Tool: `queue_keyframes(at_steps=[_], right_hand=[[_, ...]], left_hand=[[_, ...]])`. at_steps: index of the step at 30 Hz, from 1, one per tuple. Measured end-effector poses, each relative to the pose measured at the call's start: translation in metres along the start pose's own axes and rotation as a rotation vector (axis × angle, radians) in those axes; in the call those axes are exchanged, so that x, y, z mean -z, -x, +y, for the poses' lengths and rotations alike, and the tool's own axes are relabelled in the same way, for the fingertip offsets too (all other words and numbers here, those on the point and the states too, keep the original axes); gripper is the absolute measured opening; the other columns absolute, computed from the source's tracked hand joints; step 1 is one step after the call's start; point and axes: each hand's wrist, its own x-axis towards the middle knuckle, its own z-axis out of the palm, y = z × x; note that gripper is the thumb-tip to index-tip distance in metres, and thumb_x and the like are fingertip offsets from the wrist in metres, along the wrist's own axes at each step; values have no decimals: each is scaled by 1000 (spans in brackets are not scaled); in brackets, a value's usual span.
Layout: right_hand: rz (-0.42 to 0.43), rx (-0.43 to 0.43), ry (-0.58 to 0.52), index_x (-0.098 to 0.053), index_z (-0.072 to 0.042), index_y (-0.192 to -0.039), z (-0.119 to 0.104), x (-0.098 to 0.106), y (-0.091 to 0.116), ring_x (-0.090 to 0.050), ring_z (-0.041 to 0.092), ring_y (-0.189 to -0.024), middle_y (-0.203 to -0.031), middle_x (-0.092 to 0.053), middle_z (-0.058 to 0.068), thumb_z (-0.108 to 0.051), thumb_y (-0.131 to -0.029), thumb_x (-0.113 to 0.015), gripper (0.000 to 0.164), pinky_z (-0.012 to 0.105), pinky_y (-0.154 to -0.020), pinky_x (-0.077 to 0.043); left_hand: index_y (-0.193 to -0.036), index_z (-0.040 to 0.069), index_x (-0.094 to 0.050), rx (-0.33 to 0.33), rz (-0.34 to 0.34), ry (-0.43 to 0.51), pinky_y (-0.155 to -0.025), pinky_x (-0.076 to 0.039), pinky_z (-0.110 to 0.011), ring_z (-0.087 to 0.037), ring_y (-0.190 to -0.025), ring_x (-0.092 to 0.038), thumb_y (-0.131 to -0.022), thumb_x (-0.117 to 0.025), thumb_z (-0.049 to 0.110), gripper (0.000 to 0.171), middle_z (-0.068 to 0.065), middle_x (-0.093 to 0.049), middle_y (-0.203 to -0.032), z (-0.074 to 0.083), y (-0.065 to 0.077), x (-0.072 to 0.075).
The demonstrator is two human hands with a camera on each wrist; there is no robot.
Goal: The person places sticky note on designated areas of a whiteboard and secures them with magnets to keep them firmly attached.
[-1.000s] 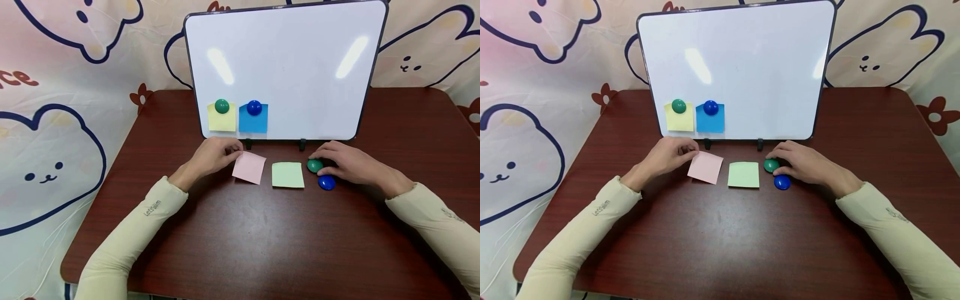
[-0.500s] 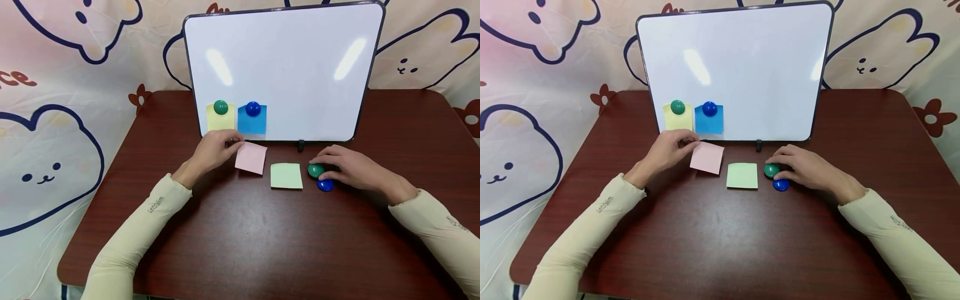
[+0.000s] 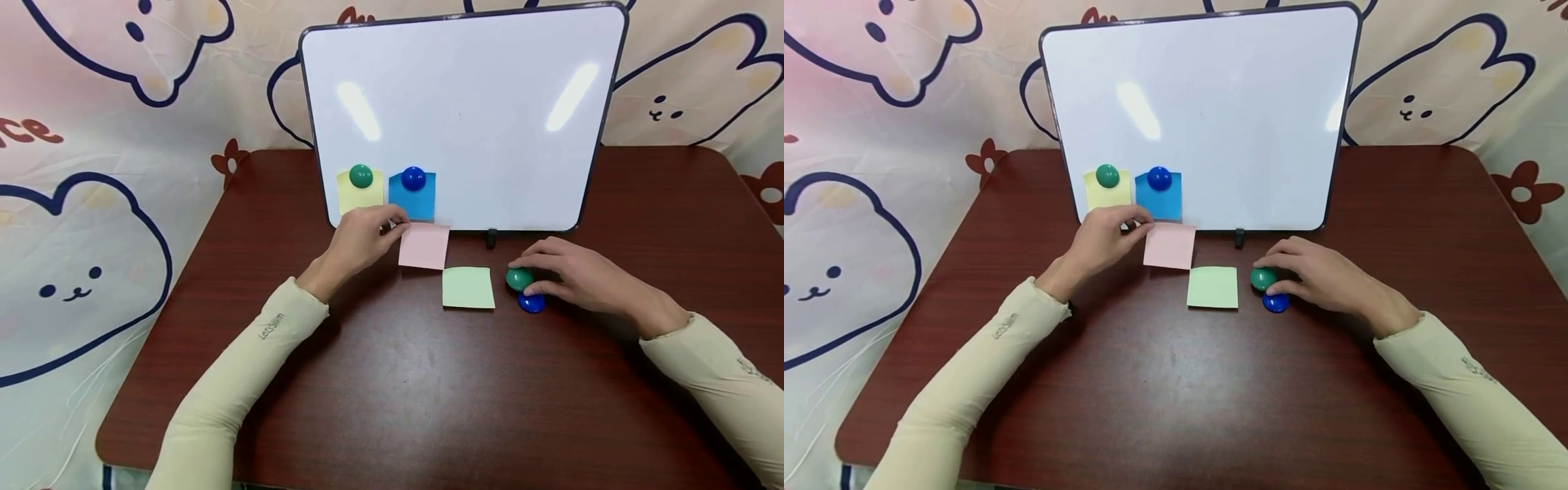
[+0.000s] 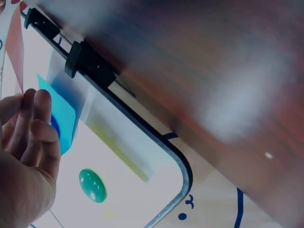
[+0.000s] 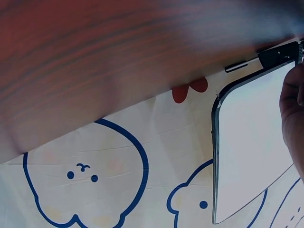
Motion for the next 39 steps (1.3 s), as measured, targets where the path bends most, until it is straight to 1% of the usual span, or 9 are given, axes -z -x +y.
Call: queue_keyframes(at_steps=[9, 12, 16, 22, 25, 30, 34, 39], right_hand=[[-5, -9, 4, -69, -23, -124, 0, 1, 2, -55, 3, -105, -116, -64, -11, -21, -79, -84, 47, 27, -86, -52], [-10, -10, 0, -69, -23, -124, 1, 1, 3, -55, 3, -105, -117, -64, -11, -22, -80, -84, 47, 28, -85, -53], [-4, -3, -3, -70, -24, -124, 1, 1, 4, -55, 2, -104, -116, -64, -12, -22, -79, -84, 47, 24, -86, -52], [8, 28, -5, -69, -24, -124, 2, 0, 4, -56, 3, -104, -116, -64, -11, -22, -78, -85, 49, 19, -87, -50], [19, 45, -4, -69, -23, -124, 2, 0, 3, -56, 3, -104, -116, -64, -11, -21, -78, -85, 49, 16, -88, -48], [35, 64, -5, -70, -22, -123, 1, 1, 2, -56, 3, -103, -115, -64, -10, -20, -77, -86, 49, 12, -89, -45], [29, 68, 5, -70, -22, -123, 1, 1, 1, -56, 4, -104, -115, -65, -10, -22, -77, -86, 49, 16, -88, -47], [19, 63, 11, -70, -22, -123, 0, 1, 1, -57, 4, -104, -115, -65, -10, -22, -78, -85, 48, 24, -86, -52]], left_hand=[[-98, 9, -73, 31, 31, 27, -70, -57, -30, -17, -76, -70, -91, -73, 17, 11, -6, -76, -90, -1, -10, -6], [-97, 9, -73, 43, 45, 23, -69, -56, -30, -17, -76, -69, -91, -73, 18, 10, -5, -76, -89, 0, -13, -8], [-96, 10, -73, 30, 67, 9, -66, -54, -29, -16, -75, -67, -92, -73, 19, 10, -4, -75, -88, 2, -18, -12], [-95, 9, -74, -1, 129, 50, -66, -52, -29, -17, -76, -65, -91, -74, 19, 10, -4, -73, -89, 7, -23, -16], [-96, 8, -74, 4, 139, 63, -66, -52, -29, -17, -76, -64, -91, -73, 18, 11, -5, -72, -90, 8, -25, -16], [-98, 8, -73, 15, 133, 79, -68, -53, -30, -19, -77, -65, -92, -72, 17, 10, -6, -72, -91, 9, -29, -16], [-97, 7, -73, 38, 134, 117, -69, -55, -30, -20, -78, -67, -91, -73, 16, 11, -8, -74, -94, 9, -32, -16], [-98, 7, -73, 99, 133, 162, -67, -56, -31, -21, -78, -68, -91, -73, 16, 12, -9, -75, -97, 6, -36, -16]])
